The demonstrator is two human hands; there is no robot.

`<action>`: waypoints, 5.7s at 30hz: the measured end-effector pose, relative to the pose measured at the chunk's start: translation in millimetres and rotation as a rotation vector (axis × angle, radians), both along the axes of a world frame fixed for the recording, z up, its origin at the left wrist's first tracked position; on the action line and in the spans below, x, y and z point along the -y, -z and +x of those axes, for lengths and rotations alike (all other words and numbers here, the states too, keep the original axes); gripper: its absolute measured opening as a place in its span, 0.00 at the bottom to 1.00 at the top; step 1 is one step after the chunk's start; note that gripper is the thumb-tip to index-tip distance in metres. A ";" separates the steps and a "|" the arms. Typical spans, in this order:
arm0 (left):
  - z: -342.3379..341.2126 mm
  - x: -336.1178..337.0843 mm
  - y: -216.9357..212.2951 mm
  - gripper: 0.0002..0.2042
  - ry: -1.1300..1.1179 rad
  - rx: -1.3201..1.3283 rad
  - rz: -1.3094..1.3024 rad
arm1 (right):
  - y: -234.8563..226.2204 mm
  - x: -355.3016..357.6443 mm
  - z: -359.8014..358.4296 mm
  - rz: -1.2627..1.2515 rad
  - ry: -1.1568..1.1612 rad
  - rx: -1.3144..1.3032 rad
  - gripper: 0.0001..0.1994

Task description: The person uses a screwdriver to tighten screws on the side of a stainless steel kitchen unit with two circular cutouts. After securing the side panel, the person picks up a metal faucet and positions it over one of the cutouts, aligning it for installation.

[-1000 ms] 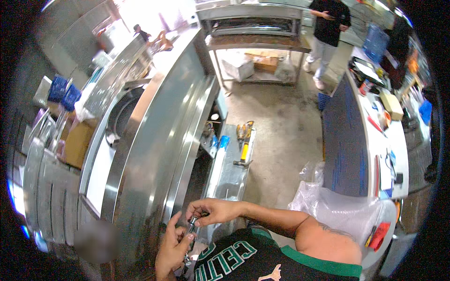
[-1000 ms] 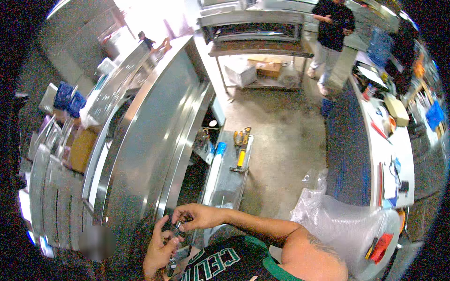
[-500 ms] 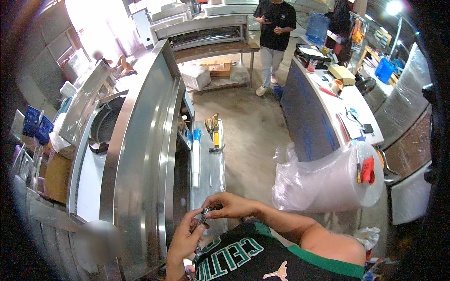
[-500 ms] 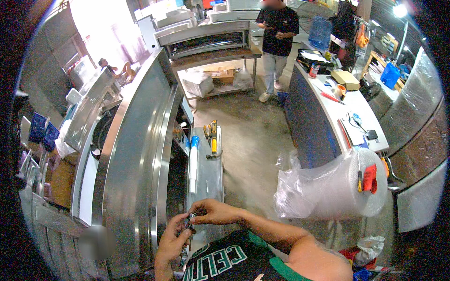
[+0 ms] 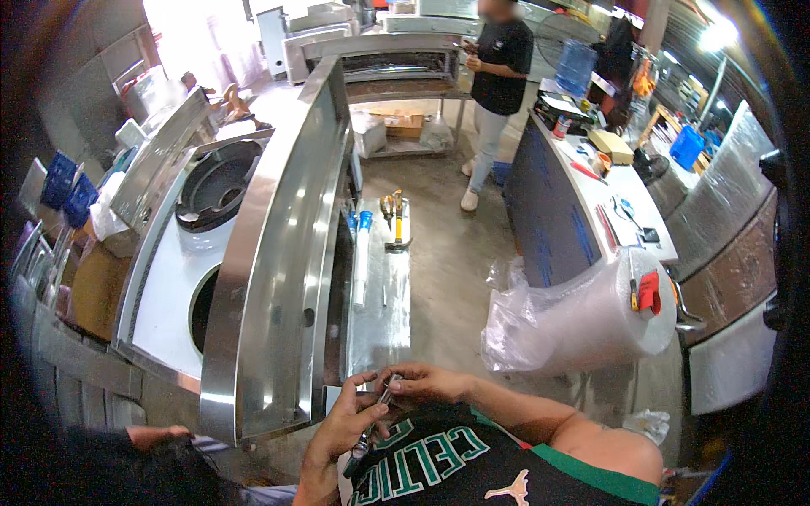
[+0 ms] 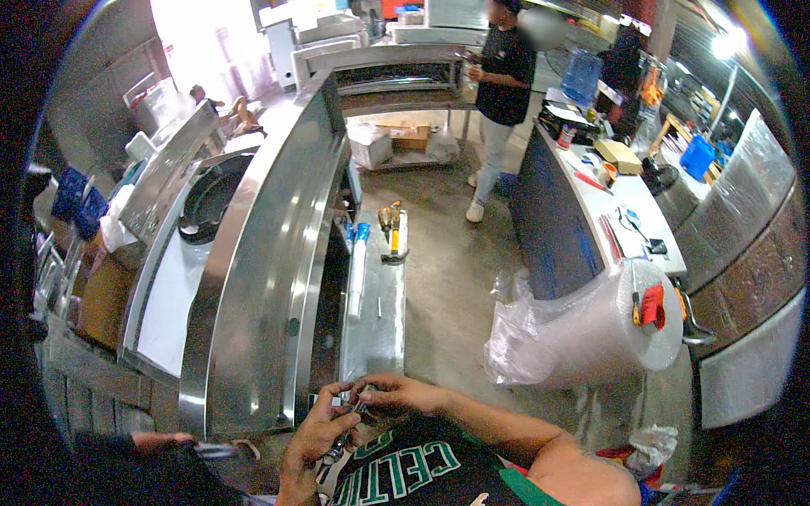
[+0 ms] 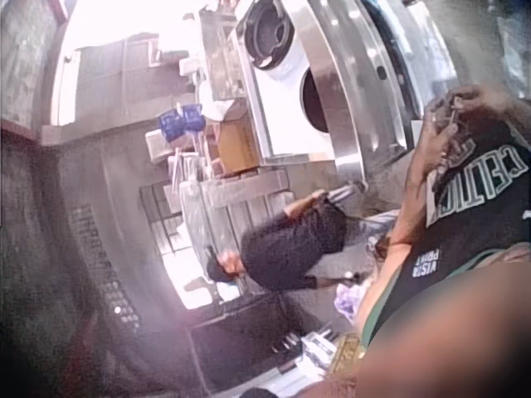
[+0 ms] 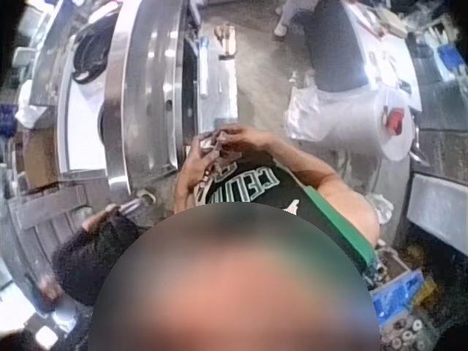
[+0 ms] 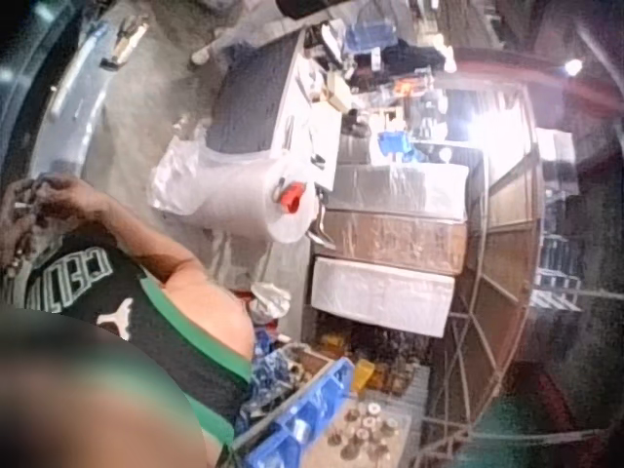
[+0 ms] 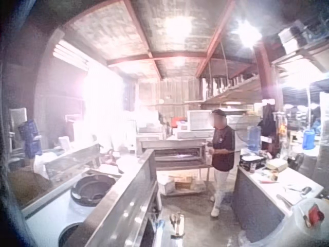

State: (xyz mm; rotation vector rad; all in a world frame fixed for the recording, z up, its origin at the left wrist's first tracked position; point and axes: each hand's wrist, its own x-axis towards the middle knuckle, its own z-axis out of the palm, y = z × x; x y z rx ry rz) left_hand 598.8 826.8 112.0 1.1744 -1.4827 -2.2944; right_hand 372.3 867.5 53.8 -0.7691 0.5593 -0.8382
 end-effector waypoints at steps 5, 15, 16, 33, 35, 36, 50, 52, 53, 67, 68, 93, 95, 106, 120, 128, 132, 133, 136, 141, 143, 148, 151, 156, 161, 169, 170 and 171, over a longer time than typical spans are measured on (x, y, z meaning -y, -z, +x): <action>4.8 -24.9 -39.7 0.34 -0.163 -0.337 -0.125 | -36.5 13.7 -15.7 -0.104 0.022 0.006 0.18; 19.1 -50.0 -175.6 0.44 0.053 0.070 -1.440 | -186.5 54.9 -19.1 -0.446 0.120 0.129 0.24; 15.6 -54.6 -178.8 0.41 -0.127 0.009 -1.488 | -199.9 58.5 -16.4 -0.416 0.130 0.130 0.25; 121.0 10.3 -229.1 0.25 -0.710 0.269 -1.700 | -301.5 107.0 81.8 -1.401 0.522 0.019 0.15; 136.5 28.7 -230.7 0.24 -0.690 0.243 -1.719 | -304.8 117.1 90.8 -1.336 0.585 -0.101 0.15; 144.6 42.2 -232.4 0.23 -0.679 0.229 -1.731 | -309.0 124.8 102.2 -1.384 0.654 -0.096 0.14; 201.2 167.6 -148.8 0.20 -0.689 -0.578 -0.864 | -324.6 169.4 194.6 -1.362 0.634 -0.912 0.18; 192.1 179.4 -139.5 0.17 -0.599 -0.763 -0.740 | -322.1 175.6 197.2 -1.344 0.620 -1.126 0.20; 186.0 183.9 -132.7 0.16 -0.597 -0.841 -0.666 | -319.5 176.5 195.2 -1.323 0.688 -1.046 0.21; 175.2 227.0 -50.2 0.13 -0.430 -0.318 -0.310 | -144.5 151.6 31.1 -0.379 1.243 -0.855 0.08; 171.2 230.3 -48.7 0.13 -0.391 -0.273 -0.290 | -132.9 150.1 32.9 -0.241 1.325 -0.790 0.09; 134.6 294.9 -123.3 0.14 0.036 0.008 -0.728 | -113.4 204.9 134.2 -0.511 1.351 -0.416 0.08; 131.8 298.5 -133.6 0.14 0.069 -0.006 -0.793 | -119.7 204.0 140.1 -0.531 1.350 -0.411 0.08; 124.6 301.1 -138.2 0.11 0.088 -0.056 -0.854 | -133.0 184.8 148.6 -0.530 1.247 -0.434 0.10; 130.0 304.4 -132.9 0.13 0.150 -0.106 -0.845 | -127.2 185.6 134.5 -0.645 1.110 -0.289 0.15; 122.0 303.8 -140.2 0.12 0.176 -0.026 -0.856 | -124.3 192.6 120.4 -0.651 1.096 -0.396 0.15; 119.2 310.8 -142.0 0.13 0.202 0.016 -0.880 | -125.8 190.4 120.8 -0.606 1.096 -0.402 0.17; 118.7 312.4 -141.9 0.14 0.219 -0.003 -0.885 | -126.0 189.3 121.8 -0.581 1.110 -0.433 0.18; 115.9 317.4 -139.8 0.11 0.193 0.073 -0.846 | -125.6 188.4 123.1 -0.572 1.092 -0.379 0.19; 112.8 318.9 -139.0 0.12 0.184 0.038 -0.776 | -125.4 191.1 121.7 -0.516 1.060 -0.370 0.15; 112.8 318.3 -138.9 0.12 0.167 0.035 -0.804 | -125.0 192.4 120.7 -0.542 1.055 -0.357 0.15; 112.6 316.3 -136.8 0.14 0.161 0.051 -0.873 | -121.8 193.8 117.6 -0.538 1.041 -0.364 0.16; 111.8 313.5 -136.5 0.09 0.138 0.028 -0.865 | -120.8 193.6 116.4 -0.544 1.031 -0.380 0.16; 110.6 312.9 -139.9 0.09 0.192 -0.106 -0.988 | -122.8 194.0 117.3 -0.552 1.020 -0.415 0.16; 110.8 314.8 -138.3 0.10 0.197 -0.155 -0.963 | -124.9 192.5 120.8 -0.557 1.030 -0.353 0.16; 115.2 320.3 -139.8 0.15 0.228 -0.016 -0.854 | -125.8 192.6 118.9 -0.606 1.034 -0.415 0.17; 113.7 322.6 -140.7 0.15 0.242 -0.026 -0.788 | -125.9 192.8 118.7 -0.610 1.037 -0.431 0.18; 112.8 323.7 -140.7 0.15 0.241 -0.048 -0.739 | -126.4 192.8 118.3 -0.597 1.037 -0.458 0.18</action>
